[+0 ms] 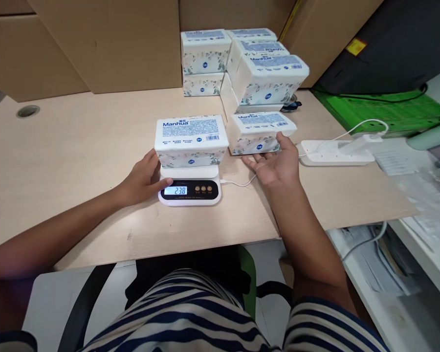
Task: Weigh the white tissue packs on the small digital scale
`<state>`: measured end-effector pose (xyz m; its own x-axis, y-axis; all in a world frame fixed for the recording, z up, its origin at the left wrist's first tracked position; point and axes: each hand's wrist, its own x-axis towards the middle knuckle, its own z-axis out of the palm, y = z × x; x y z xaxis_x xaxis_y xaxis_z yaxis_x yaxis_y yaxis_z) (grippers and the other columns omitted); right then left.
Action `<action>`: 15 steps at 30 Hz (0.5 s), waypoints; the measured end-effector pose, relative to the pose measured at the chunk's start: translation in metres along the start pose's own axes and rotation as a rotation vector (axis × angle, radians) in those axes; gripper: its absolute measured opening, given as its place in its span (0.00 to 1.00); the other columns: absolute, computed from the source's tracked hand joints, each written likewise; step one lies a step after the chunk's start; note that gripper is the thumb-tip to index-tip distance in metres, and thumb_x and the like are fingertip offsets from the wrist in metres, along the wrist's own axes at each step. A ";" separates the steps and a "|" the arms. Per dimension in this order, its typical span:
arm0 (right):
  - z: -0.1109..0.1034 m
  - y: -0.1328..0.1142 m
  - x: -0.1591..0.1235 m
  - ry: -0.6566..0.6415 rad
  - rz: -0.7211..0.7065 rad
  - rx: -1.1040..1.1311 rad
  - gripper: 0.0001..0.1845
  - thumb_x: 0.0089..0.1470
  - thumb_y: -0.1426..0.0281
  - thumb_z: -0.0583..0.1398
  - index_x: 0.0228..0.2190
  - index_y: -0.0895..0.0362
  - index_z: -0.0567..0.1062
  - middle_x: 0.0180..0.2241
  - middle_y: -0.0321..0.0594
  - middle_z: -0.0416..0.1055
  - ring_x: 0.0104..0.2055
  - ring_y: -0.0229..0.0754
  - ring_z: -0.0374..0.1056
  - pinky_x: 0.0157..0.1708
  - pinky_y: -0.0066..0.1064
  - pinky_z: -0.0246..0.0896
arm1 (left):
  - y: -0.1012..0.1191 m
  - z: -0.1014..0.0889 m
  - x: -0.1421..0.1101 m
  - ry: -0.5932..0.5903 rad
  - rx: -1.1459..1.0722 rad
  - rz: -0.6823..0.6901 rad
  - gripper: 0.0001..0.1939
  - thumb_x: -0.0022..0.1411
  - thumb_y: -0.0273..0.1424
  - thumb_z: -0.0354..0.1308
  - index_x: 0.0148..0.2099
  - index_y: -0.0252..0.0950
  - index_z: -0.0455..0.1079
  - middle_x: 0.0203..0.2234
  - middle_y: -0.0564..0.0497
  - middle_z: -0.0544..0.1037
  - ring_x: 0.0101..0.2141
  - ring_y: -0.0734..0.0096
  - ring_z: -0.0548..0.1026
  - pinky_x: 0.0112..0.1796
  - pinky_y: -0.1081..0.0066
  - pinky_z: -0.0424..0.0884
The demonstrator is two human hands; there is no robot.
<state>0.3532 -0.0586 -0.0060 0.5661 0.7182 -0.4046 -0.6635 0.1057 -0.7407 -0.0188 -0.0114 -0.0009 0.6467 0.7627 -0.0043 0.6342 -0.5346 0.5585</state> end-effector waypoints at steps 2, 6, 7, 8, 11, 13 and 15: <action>0.004 -0.001 -0.005 0.038 -0.023 -0.004 0.13 0.64 0.57 0.65 0.48 0.46 0.78 0.56 0.45 0.79 0.58 0.53 0.80 0.45 0.51 0.89 | -0.001 0.000 0.002 0.002 -0.005 0.021 0.53 0.75 0.62 0.58 0.89 0.47 0.43 0.86 0.42 0.53 0.83 0.28 0.53 0.78 0.30 0.60; 0.023 -0.006 -0.017 0.090 -0.005 -0.030 0.12 0.67 0.56 0.62 0.47 0.47 0.78 0.51 0.43 0.81 0.55 0.50 0.81 0.49 0.49 0.87 | -0.009 0.001 0.008 0.056 -0.023 0.033 0.55 0.72 0.64 0.60 0.88 0.45 0.47 0.84 0.40 0.59 0.82 0.25 0.56 0.78 0.29 0.59; 0.029 -0.006 -0.018 0.111 -0.009 -0.028 0.13 0.68 0.54 0.62 0.47 0.47 0.78 0.50 0.43 0.81 0.55 0.50 0.81 0.51 0.49 0.87 | -0.011 0.002 0.009 0.077 -0.028 0.037 0.55 0.72 0.64 0.60 0.88 0.46 0.49 0.83 0.40 0.61 0.81 0.25 0.56 0.78 0.28 0.59; 0.034 -0.006 -0.018 0.134 -0.029 -0.026 0.15 0.69 0.52 0.61 0.48 0.47 0.78 0.50 0.43 0.81 0.56 0.49 0.80 0.53 0.49 0.86 | -0.014 0.004 0.011 0.094 -0.036 0.050 0.54 0.72 0.64 0.60 0.88 0.47 0.49 0.83 0.41 0.62 0.82 0.25 0.57 0.78 0.28 0.59; 0.048 -0.006 -0.013 0.184 -0.088 -0.042 0.21 0.70 0.46 0.58 0.49 0.47 0.79 0.48 0.43 0.82 0.56 0.51 0.80 0.55 0.52 0.84 | -0.017 0.009 0.013 0.115 -0.057 0.083 0.53 0.71 0.62 0.59 0.88 0.46 0.50 0.84 0.40 0.59 0.83 0.27 0.55 0.78 0.27 0.58; 0.054 -0.006 -0.006 0.180 -0.096 -0.085 0.24 0.72 0.44 0.55 0.48 0.47 0.80 0.43 0.43 0.82 0.50 0.53 0.81 0.50 0.54 0.84 | -0.016 0.011 0.012 0.110 -0.058 0.060 0.56 0.71 0.62 0.60 0.88 0.41 0.48 0.86 0.35 0.54 0.84 0.27 0.52 0.79 0.26 0.56; 0.057 -0.005 0.002 0.123 -0.090 -0.145 0.24 0.73 0.45 0.53 0.46 0.47 0.79 0.37 0.41 0.81 0.40 0.50 0.80 0.41 0.50 0.84 | -0.014 0.013 0.011 0.106 -0.058 0.022 0.58 0.70 0.62 0.60 0.88 0.36 0.47 0.87 0.32 0.49 0.85 0.27 0.48 0.81 0.27 0.53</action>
<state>0.3297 -0.0188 0.0279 0.6816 0.6197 -0.3890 -0.5348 0.0591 -0.8429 -0.0156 -0.0002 -0.0196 0.6096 0.7870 0.0948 0.5930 -0.5322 0.6043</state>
